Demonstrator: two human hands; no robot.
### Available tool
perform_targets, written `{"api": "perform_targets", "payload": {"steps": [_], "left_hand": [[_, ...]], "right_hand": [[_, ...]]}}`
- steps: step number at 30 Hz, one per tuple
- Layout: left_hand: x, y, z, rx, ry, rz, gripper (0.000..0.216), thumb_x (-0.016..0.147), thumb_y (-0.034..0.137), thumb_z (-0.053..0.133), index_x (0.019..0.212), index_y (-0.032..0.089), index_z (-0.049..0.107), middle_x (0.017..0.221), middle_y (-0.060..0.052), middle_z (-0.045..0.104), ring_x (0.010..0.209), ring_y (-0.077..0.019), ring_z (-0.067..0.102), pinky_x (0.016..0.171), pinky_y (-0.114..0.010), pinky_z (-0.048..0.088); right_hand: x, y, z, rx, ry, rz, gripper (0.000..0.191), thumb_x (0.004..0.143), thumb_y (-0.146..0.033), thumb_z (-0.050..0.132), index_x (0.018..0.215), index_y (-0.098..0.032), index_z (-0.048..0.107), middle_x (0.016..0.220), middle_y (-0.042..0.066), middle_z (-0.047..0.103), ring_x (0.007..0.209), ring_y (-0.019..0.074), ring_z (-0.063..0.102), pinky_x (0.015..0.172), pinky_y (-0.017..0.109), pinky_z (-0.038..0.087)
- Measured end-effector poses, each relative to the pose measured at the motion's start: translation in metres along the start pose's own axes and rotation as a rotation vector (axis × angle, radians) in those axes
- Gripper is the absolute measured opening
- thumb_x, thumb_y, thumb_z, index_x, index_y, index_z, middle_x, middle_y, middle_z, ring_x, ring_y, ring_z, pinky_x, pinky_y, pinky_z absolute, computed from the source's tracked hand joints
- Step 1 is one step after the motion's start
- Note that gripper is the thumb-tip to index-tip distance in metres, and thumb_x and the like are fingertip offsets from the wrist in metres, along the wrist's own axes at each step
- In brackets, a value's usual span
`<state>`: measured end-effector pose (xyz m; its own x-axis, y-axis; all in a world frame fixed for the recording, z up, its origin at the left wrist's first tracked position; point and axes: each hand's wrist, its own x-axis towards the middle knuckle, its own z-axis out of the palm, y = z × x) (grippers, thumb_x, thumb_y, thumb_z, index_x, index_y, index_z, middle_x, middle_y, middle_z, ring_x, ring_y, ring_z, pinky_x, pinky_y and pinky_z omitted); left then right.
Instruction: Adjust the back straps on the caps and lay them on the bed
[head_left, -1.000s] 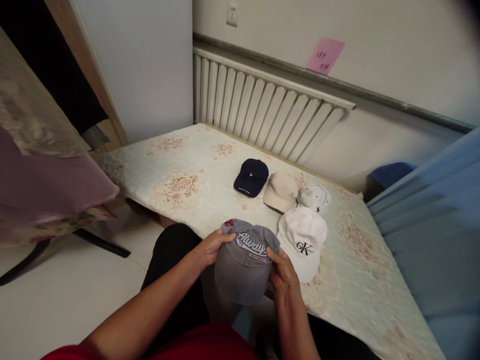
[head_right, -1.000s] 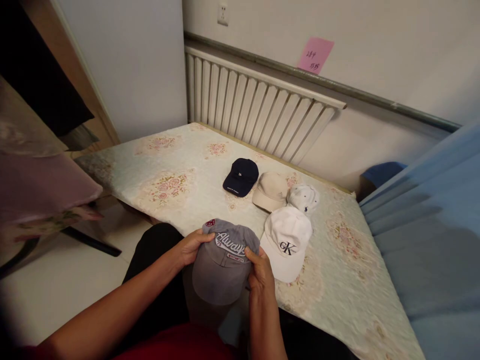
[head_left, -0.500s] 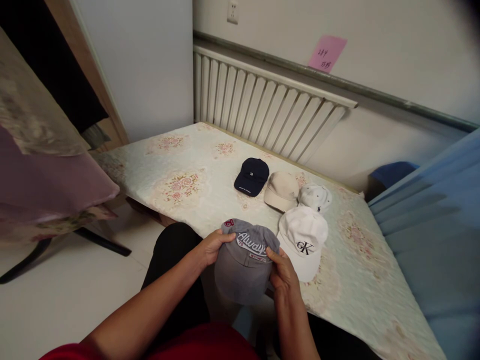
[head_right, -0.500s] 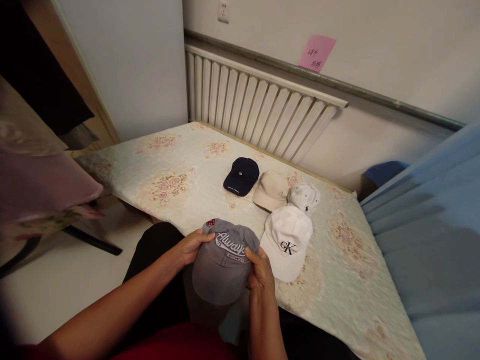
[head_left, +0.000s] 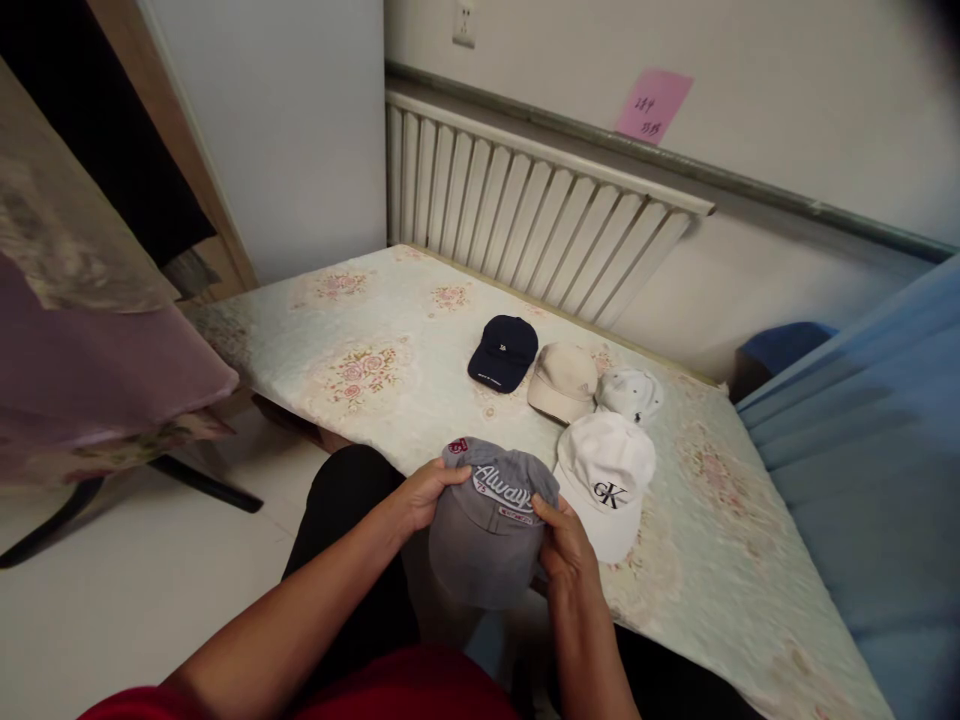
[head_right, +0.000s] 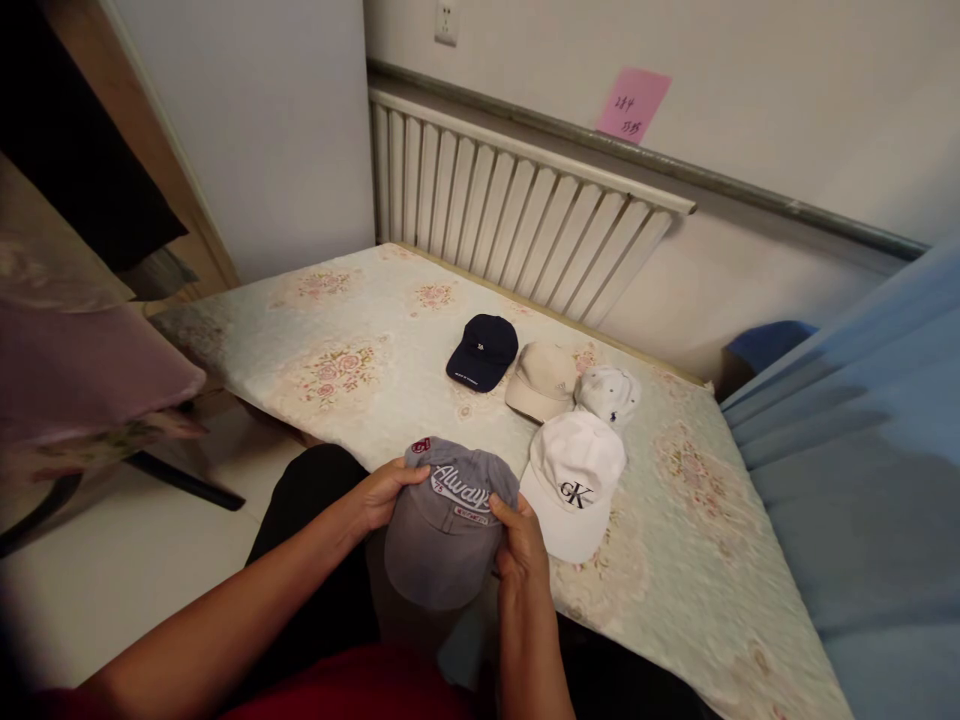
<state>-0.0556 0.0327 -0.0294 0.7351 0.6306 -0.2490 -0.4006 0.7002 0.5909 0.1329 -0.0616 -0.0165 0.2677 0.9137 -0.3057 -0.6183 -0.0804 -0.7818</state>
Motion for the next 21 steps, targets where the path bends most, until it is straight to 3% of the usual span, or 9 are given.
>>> {"api": "perform_targets", "payload": {"steps": [12, 21], "left_hand": [[-0.0007, 0.0005, 0.0018, 0.009, -0.014, 0.009, 0.04, 0.063, 0.019, 0.077, 0.101, 0.01, 0.068, 0.087, -0.016, 0.072, 0.077, -0.0276, 0.069, 0.082, -0.043, 0.049], [-0.0048, 0.0029, 0.0045, 0.023, -0.094, 0.018, 0.045, 0.065, 0.023, 0.076, 0.107, 0.01, 0.066, 0.093, -0.017, 0.072, 0.082, -0.0274, 0.068, 0.086, -0.043, 0.047]], "right_hand": [[-0.0018, -0.0017, 0.002, -0.009, -0.002, 0.0, 0.039, 0.057, -0.018, 0.079, 0.094, -0.021, 0.069, 0.089, 0.003, 0.075, 0.086, 0.0262, 0.069, 0.085, 0.043, 0.051], [-0.0044, -0.0054, 0.003, -0.016, -0.044, -0.061, 0.044, 0.059, -0.019, 0.079, 0.101, -0.021, 0.068, 0.094, 0.004, 0.074, 0.092, 0.0269, 0.067, 0.088, 0.044, 0.049]]}}
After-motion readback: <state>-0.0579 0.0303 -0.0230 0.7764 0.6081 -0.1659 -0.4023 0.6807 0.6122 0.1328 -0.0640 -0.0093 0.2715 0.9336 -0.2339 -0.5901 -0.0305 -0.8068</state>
